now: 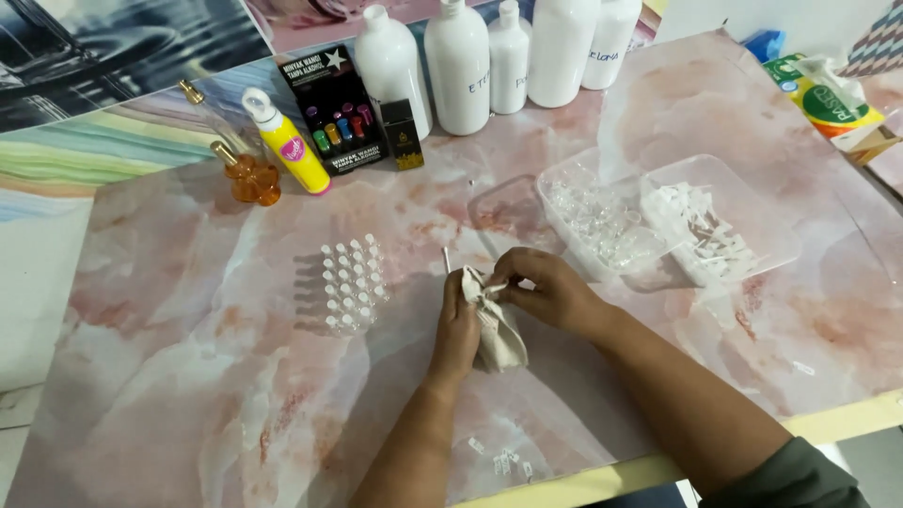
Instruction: Assembling small plastic components and sticks for perfume bottle samples on a counter.
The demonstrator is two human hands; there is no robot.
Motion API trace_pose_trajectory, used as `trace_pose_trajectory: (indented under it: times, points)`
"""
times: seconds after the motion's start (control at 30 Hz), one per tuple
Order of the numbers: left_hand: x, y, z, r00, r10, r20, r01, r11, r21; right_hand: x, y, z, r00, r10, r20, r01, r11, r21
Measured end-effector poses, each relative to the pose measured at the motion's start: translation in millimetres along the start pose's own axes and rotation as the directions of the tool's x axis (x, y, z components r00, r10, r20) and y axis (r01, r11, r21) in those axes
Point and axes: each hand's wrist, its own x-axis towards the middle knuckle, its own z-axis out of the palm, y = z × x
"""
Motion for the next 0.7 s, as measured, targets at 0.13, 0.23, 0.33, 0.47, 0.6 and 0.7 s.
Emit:
trace_pose_trajectory:
  times: [0.13,0.23,0.33,0.47,0.6,0.7]
  points:
    - [4,5,1,0.996,0.059,0.066,-0.049,0.989,-0.139,1,17,-1,0.983,0.157,-0.093,-0.14,0.976,0.169]
    - [2,19,4,0.999,-0.036,0.0,0.035,0.973,-0.227,3,10,-2,0.929,0.324,-0.177,-0.265,0.92,0.29]
    - [1,18,6,0.988,-0.144,-0.05,0.122,0.945,-0.304,5,-5,-3,0.931,0.333,-0.151,-0.301,0.932,0.202]
    - [3,20,6,0.983,-0.177,-0.045,0.152,0.932,-0.33,3,4,-4,0.991,0.084,-0.103,-0.085,0.996,-0.002]
    - [-5,48,2,0.976,-0.218,-0.026,0.212,0.965,-0.156,-3,7,1,0.998,-0.045,-0.034,0.04,0.991,-0.131]
    - [0,57,5,0.975,-0.223,-0.001,0.223,0.974,0.05,-3,1,5,0.995,-0.08,-0.053,0.066,0.971,-0.228]
